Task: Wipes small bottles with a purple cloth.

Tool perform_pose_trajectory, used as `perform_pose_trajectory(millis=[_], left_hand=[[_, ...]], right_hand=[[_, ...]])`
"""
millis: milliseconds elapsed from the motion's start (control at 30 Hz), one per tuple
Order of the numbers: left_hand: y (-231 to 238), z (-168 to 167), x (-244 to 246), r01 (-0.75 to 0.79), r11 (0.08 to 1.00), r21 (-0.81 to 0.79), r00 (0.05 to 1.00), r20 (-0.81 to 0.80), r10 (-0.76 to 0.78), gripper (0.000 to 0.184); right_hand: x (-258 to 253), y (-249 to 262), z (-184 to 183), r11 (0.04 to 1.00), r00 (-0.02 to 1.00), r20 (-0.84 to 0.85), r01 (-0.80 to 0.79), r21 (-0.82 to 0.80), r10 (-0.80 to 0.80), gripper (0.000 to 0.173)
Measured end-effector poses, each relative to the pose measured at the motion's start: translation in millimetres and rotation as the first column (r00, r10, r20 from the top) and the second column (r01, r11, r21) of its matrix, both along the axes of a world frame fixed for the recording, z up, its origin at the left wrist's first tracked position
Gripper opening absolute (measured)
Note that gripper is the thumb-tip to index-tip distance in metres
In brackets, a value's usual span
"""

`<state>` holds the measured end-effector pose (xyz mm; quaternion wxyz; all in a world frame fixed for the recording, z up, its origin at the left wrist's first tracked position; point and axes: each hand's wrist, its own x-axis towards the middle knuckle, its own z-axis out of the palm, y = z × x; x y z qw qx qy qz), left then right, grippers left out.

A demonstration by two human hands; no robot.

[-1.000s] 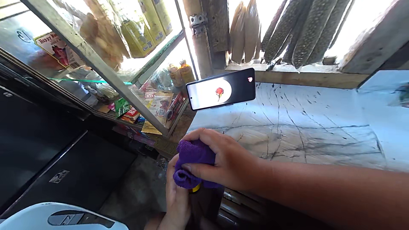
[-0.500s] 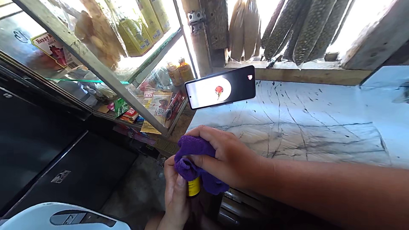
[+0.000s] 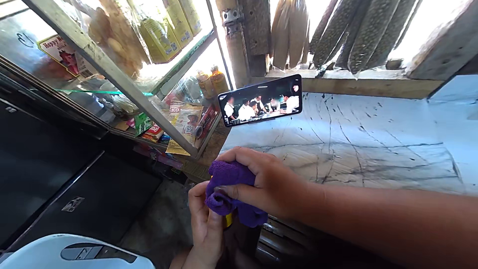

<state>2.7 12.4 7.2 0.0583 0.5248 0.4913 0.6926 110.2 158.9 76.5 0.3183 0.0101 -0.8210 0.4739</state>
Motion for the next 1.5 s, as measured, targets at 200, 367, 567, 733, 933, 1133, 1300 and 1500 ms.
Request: perform_pose_trajectory(millis=[200, 367, 567, 733, 933, 1133, 1300, 1500], left_hand=[[0.8, -0.6, 1.8, -0.17, 0.985, 0.003, 0.967, -0.191, 0.167, 0.036], [1.8, -4.0, 1.0, -0.277, 0.961, 0.023, 0.909, -0.316, 0.27, 0.042], [1.5, -8.6, -1.4, -0.353, 0.935, 0.034, 0.85, -0.405, 0.336, 0.045], [-0.6, -6.6, 3.2, -0.21, 0.978, -0.016, 0.952, -0.229, 0.201, 0.037], [-1.4, -0.5, 6.3, 0.03, 0.999, 0.016, 1.0, -0.011, -0.029, 0.033], [-6.6, 2.3, 5.2, 0.15, 0.988, 0.029, 0.979, 0.132, -0.153, 0.034], [-11.2, 3.3, 3.8, 0.273, 0.961, 0.036, 0.93, 0.248, -0.273, 0.038], [-11.7, 3.7, 5.5, 0.281, 0.957, 0.073, 0.877, 0.384, -0.287, 0.04]], right_hand=[[0.4, -0.5, -0.1, 1.0, 1.0, 0.02, 0.005, 0.012, -0.005, 0.034], [0.5, -0.2, -0.9, 1.0, 1.0, 0.017, 0.007, 0.024, -0.007, 0.034], [1.0, -0.5, -0.7, 0.999, 1.0, 0.025, 0.018, 0.033, -0.019, 0.033], [0.8, -0.9, -0.5, 1.0, 1.0, 0.006, 0.017, 0.025, -0.017, 0.033], [1.7, -0.7, 2.2, 1.0, 1.0, 0.013, -0.005, 0.017, 0.005, 0.034], [1.4, -0.6, 2.1, 0.999, 0.999, 0.019, -0.03, 0.012, 0.03, 0.031], [2.1, 0.9, -1.0, 0.997, 0.997, 0.003, -0.081, -0.014, 0.081, 0.027], [2.3, 3.7, -1.7, 0.983, 0.984, 0.056, -0.167, -0.069, 0.171, 0.037]])
